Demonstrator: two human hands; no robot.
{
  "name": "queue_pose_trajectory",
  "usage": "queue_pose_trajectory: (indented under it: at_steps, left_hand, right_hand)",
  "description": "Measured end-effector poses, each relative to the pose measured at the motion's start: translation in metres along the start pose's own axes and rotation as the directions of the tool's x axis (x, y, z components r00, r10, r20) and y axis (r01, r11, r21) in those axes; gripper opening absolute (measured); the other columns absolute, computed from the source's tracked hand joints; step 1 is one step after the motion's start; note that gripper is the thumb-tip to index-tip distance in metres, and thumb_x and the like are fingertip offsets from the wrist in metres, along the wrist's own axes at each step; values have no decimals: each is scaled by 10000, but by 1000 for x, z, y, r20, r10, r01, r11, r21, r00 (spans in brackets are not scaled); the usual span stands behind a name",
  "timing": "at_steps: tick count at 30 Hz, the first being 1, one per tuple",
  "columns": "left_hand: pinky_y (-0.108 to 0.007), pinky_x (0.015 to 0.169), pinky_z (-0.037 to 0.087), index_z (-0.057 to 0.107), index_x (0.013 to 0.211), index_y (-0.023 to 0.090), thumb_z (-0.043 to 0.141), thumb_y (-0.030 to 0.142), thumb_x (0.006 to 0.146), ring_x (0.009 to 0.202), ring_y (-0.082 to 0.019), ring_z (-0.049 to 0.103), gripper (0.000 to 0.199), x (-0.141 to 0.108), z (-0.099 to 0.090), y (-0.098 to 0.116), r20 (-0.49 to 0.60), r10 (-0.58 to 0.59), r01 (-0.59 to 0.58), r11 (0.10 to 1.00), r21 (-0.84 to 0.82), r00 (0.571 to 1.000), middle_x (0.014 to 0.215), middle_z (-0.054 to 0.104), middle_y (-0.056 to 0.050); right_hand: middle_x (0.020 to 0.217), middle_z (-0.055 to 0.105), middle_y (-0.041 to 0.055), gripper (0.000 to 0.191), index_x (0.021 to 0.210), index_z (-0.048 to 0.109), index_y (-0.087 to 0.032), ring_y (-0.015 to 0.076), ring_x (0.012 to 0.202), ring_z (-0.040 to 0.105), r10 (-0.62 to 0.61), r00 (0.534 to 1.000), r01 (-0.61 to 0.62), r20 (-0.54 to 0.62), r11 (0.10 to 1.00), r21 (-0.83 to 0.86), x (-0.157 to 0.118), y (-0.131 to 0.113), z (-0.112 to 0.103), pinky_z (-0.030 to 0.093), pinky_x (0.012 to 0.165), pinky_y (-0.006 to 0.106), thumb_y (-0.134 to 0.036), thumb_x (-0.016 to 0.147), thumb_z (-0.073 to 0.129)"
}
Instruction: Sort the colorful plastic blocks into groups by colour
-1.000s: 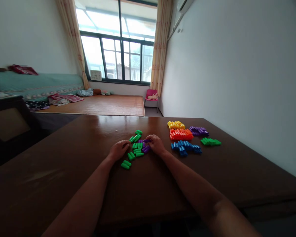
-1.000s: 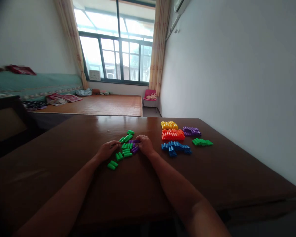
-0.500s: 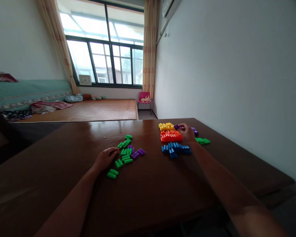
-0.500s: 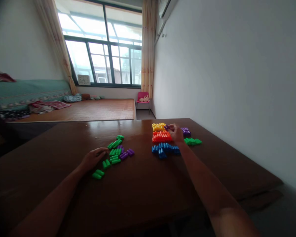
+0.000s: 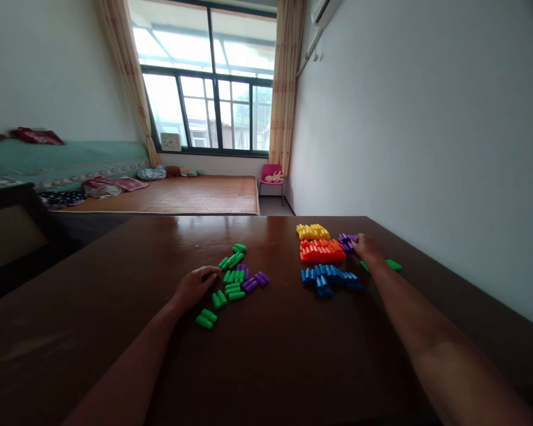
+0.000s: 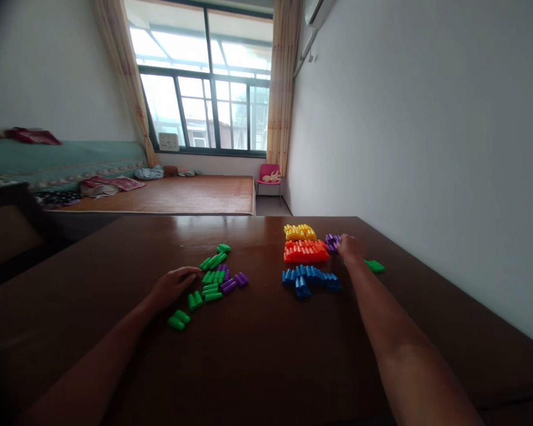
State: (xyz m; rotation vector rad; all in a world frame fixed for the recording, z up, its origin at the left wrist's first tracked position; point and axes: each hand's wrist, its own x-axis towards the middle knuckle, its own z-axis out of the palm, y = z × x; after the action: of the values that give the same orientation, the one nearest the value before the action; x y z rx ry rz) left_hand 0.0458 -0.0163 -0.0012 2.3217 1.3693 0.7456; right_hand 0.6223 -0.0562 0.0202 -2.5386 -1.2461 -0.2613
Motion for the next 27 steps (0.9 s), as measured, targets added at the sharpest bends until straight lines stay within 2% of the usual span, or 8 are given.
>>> queue_pose_trajectory:
  at_steps: [5, 8, 12, 15, 18, 22, 25, 27]
  left_hand:
    - [-301, 833, 487, 698, 1034, 254, 445, 440, 863, 954, -214, 653, 357, -2, 1, 6, -15, -31, 31, 999, 22, 999, 1058, 717, -10]
    - [-307, 836, 483, 703, 1024, 262, 440, 426, 874, 957, -216, 644, 345, -3, 3, 9, -25, -13, 15, 997, 69, 1000, 1052, 713, -17]
    - [-300, 825, 479, 706, 1013, 274, 455, 385, 874, 954, -209, 636, 307, -4, 5, 11, -41, 28, -23, 992, 125, 999, 1038, 709, -16]
    - [-296, 830, 477, 704, 1013, 270, 459, 357, 878, 950, -201, 636, 293, -5, 5, 11, -49, 39, -34, 994, 105, 998, 1039, 710, -13]
    - [-301, 837, 475, 703, 1017, 260, 461, 345, 882, 944, -203, 632, 290, -7, 4, 12, -53, 54, -49, 994, 96, 997, 1036, 707, -19]
    - [-311, 849, 473, 682, 1093, 270, 475, 385, 889, 971, -210, 612, 312, -11, 5, 15, -39, 145, -141, 985, 98, 989, 1060, 692, -26]
    - [-317, 904, 452, 682, 1102, 288, 513, 375, 877, 1032, -210, 584, 294, -12, 8, 18, 4, 253, -252, 965, 74, 967, 1106, 677, -23]
    - [-310, 909, 448, 693, 1074, 281, 540, 350, 863, 1034, -205, 581, 269, -12, 10, 20, 22, 283, -284, 958, 45, 959, 1102, 674, -27]
  right_hand:
    - [960, 664, 154, 276, 914, 693, -160, 264, 845, 638, -58, 993, 57, -101, 998, -8, -1, -6, -3, 468, 709, 372, -381, 848, 541]
    - [947, 665, 141, 275, 905, 681, -151, 239, 844, 628, -229, 950, 254, -214, 963, 94, -19, -44, -20, 460, 738, 346, -336, 881, 479]
    - [901, 678, 81, 261, 950, 662, -170, 183, 769, 616, -553, 795, 606, -250, 712, 353, -80, -127, -41, 458, 735, 297, -345, 889, 478]
    - [933, 686, 50, 247, 1025, 652, -195, 155, 756, 613, -791, 606, 710, -85, 491, 505, -140, -183, -40, 471, 725, 270, -346, 870, 534]
    - [1101, 663, 62, 276, 1099, 643, -219, 189, 946, 590, -878, 478, 779, -16, 415, 469, -187, -218, -30, 459, 849, 314, -334, 865, 553]
    - [1233, 616, 75, 355, 1224, 585, -243, 252, 1137, 491, -848, 529, 767, 36, 495, 408, -211, -243, -18, 435, 917, 411, -361, 903, 491]
    - [1316, 566, 80, 411, 1311, 516, -264, 279, 1187, 458, -805, 586, 710, 88, 563, 422, -212, -258, -9, 435, 909, 470, -374, 920, 454]
    - [1323, 558, 80, 417, 1307, 518, -266, 273, 1172, 479, -800, 592, 673, 99, 559, 484, -211, -265, -2, 435, 917, 467, -340, 898, 497]
